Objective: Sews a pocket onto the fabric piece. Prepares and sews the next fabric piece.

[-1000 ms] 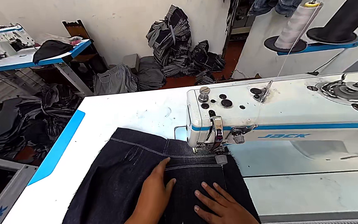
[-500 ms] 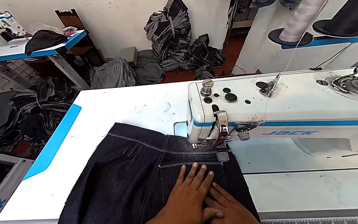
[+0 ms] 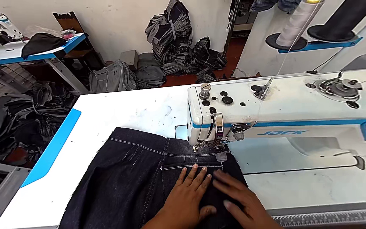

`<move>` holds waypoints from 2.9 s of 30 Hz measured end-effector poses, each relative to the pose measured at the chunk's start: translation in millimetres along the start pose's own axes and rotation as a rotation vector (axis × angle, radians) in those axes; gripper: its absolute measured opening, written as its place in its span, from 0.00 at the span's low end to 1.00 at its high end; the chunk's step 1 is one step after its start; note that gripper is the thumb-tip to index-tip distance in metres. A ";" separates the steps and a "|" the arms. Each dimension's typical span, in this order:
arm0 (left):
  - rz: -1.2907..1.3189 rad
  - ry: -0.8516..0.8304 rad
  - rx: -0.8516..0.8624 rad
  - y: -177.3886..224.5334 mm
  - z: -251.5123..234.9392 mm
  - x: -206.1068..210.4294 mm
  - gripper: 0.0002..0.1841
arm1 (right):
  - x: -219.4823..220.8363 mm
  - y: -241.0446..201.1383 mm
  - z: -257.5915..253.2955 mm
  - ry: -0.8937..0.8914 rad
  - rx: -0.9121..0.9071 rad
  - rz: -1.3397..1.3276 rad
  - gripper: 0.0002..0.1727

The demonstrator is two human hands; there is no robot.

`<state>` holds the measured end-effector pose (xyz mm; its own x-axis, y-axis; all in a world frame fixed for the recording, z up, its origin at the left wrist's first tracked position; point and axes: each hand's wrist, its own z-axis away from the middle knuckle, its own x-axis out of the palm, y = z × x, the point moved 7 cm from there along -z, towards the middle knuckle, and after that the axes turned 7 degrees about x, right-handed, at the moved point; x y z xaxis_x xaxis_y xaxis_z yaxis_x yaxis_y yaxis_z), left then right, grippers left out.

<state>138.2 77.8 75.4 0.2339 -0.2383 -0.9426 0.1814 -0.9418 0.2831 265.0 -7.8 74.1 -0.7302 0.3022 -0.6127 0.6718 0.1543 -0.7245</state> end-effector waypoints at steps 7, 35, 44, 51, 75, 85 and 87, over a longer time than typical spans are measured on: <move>0.049 -0.239 -0.223 -31.8 -1.9 -7.7 0.53 | 16.9 6.3 -54.7 -0.069 0.155 0.340 0.24; 0.033 -0.420 -0.348 -84.3 -21.0 -23.0 0.53 | 30.0 -11.3 -41.9 -0.051 0.025 0.377 0.23; -0.016 -0.260 -0.304 -114.3 -48.1 -31.6 0.51 | 17.8 10.5 -80.4 -0.038 -0.038 0.277 0.15; -0.026 -0.234 -0.324 -135.1 -68.2 -39.1 0.53 | 10.9 27.7 -111.4 -0.027 0.024 0.252 0.13; -0.061 -0.377 -0.626 -72.0 -15.9 -27.9 0.37 | -69.6 29.2 -31.8 -0.189 0.016 0.518 0.10; -0.110 -0.466 -0.711 -72.7 -26.1 -28.0 0.36 | 47.0 -24.3 -42.7 -0.397 0.386 0.494 0.37; -0.110 -0.465 -0.734 -78.3 -32.5 -28.8 0.35 | 42.1 -16.4 -51.0 -0.398 0.363 0.473 0.37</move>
<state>148.3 166.1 86.1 -0.2055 -0.3787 -0.9024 0.7863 -0.6129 0.0782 229.6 50.3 76.3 -0.4073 -0.1172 -0.9057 0.8944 -0.2521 -0.3695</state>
